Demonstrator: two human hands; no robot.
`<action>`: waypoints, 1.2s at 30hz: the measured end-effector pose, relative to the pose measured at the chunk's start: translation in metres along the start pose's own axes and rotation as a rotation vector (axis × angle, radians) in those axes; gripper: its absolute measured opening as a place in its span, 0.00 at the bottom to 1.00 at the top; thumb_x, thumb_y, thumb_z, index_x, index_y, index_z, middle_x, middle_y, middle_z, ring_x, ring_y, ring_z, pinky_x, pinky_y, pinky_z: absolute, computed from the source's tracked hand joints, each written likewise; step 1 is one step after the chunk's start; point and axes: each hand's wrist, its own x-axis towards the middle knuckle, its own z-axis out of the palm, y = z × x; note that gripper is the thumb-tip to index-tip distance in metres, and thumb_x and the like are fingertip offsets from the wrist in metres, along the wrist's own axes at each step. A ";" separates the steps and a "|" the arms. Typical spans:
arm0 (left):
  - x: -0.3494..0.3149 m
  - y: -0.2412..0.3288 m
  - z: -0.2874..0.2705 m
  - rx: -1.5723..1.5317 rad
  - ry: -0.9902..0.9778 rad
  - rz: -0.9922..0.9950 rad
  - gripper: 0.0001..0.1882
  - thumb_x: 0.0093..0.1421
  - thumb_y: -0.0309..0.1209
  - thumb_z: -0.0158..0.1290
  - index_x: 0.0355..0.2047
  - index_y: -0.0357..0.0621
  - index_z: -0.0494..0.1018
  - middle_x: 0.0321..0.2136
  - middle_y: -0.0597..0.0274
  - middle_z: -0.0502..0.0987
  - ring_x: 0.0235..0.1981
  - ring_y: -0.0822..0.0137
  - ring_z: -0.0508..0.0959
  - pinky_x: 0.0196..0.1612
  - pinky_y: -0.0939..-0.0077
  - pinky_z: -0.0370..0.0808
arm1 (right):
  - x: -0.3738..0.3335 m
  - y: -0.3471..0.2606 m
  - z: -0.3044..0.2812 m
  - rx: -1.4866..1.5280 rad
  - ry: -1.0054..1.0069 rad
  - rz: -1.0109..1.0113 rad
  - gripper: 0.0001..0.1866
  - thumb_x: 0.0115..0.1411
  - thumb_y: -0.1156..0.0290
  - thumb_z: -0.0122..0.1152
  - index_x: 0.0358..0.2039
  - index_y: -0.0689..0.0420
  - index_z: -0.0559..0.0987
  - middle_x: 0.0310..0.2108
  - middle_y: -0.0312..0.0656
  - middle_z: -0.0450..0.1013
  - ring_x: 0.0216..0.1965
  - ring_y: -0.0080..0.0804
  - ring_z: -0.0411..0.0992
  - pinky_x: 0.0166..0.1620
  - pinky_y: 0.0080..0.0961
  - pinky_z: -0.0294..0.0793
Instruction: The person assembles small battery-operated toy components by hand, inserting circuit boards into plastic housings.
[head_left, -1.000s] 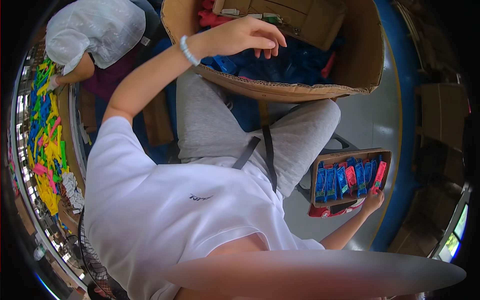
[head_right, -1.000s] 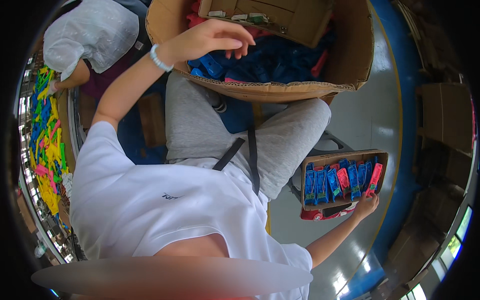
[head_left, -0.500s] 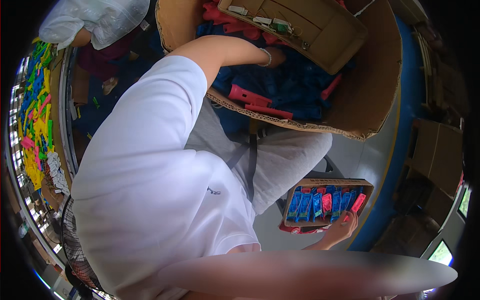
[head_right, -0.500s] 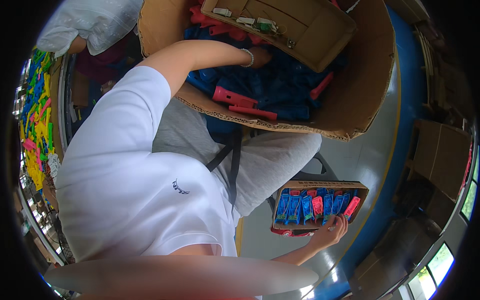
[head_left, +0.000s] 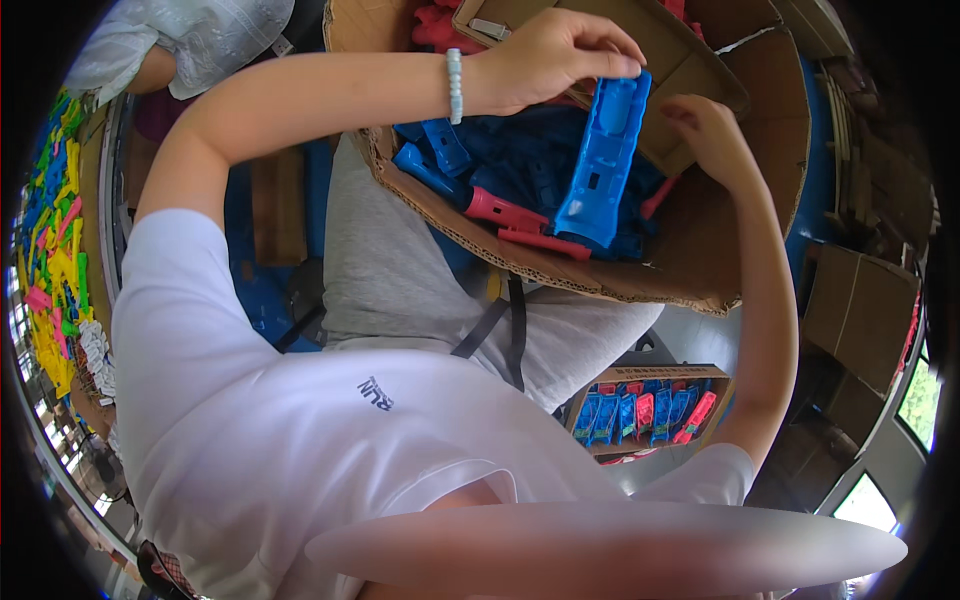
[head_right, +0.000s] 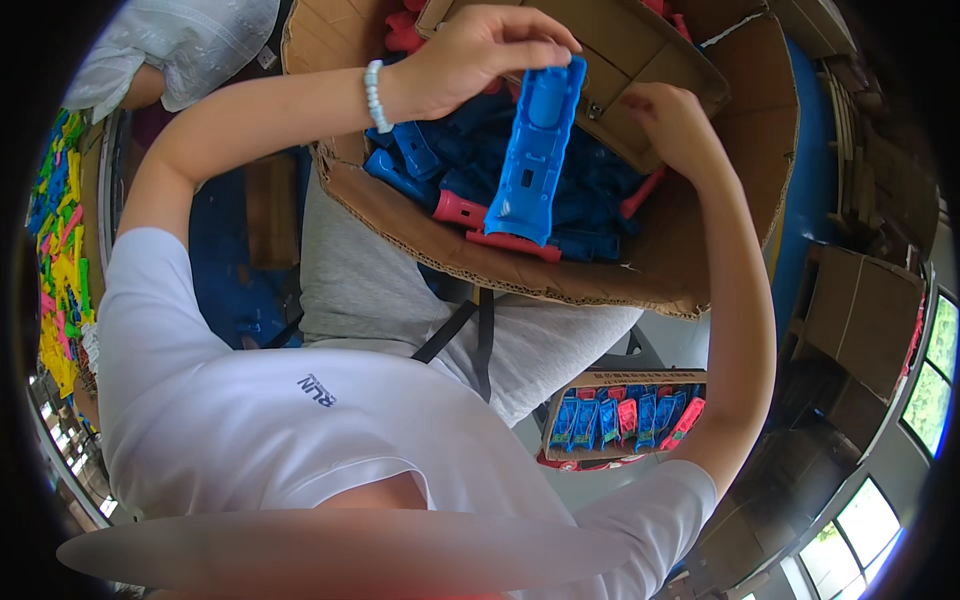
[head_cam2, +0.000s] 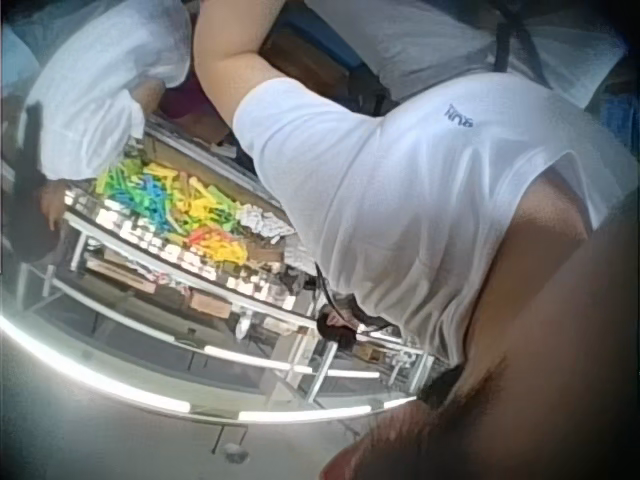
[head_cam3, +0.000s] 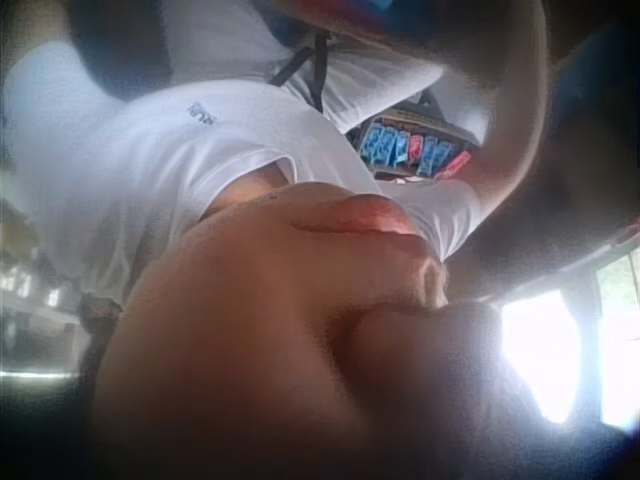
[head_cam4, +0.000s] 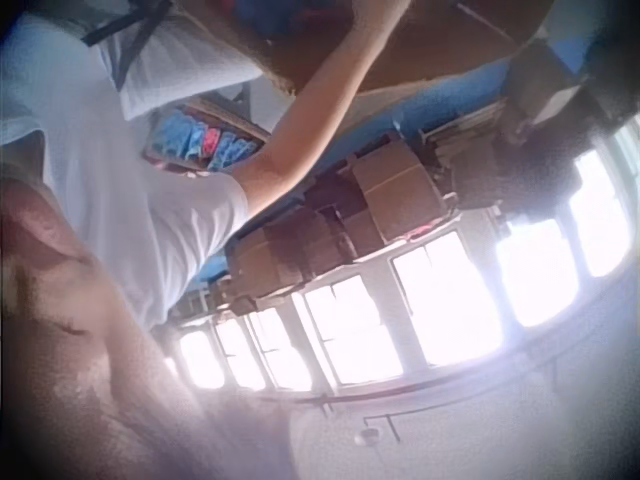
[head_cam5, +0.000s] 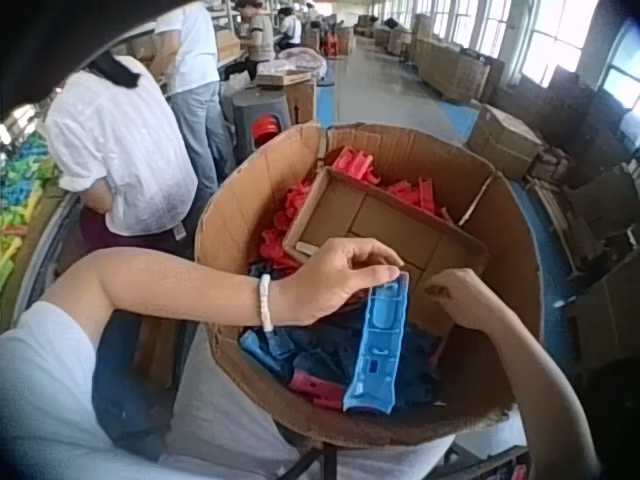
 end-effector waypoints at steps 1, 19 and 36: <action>-0.002 0.012 0.000 -0.106 0.098 0.037 0.13 0.61 0.31 0.56 0.42 0.34 0.75 0.32 0.58 0.78 0.28 0.73 0.77 0.33 0.78 0.76 | 0.023 0.021 0.016 -0.111 -0.067 -0.047 0.14 0.55 0.77 0.58 0.43 0.62 0.79 0.37 0.51 0.78 0.42 0.44 0.77 0.46 0.32 0.75; -0.009 0.012 -0.038 0.137 0.203 0.192 0.17 0.57 0.33 0.60 0.42 0.35 0.73 0.29 0.60 0.76 0.23 0.73 0.77 0.23 0.74 0.74 | 0.059 0.036 0.028 0.446 -0.075 0.361 0.12 0.54 0.67 0.68 0.37 0.58 0.80 0.30 0.39 0.77 0.30 0.24 0.75 0.34 0.21 0.73; 0.000 0.035 -0.014 0.494 0.188 0.329 0.13 0.58 0.32 0.60 0.41 0.40 0.79 0.32 0.61 0.80 0.24 0.75 0.77 0.28 0.80 0.74 | 0.028 -0.091 -0.015 0.884 0.349 -0.059 0.08 0.61 0.73 0.63 0.36 0.66 0.81 0.23 0.35 0.73 0.23 0.19 0.67 0.26 0.16 0.65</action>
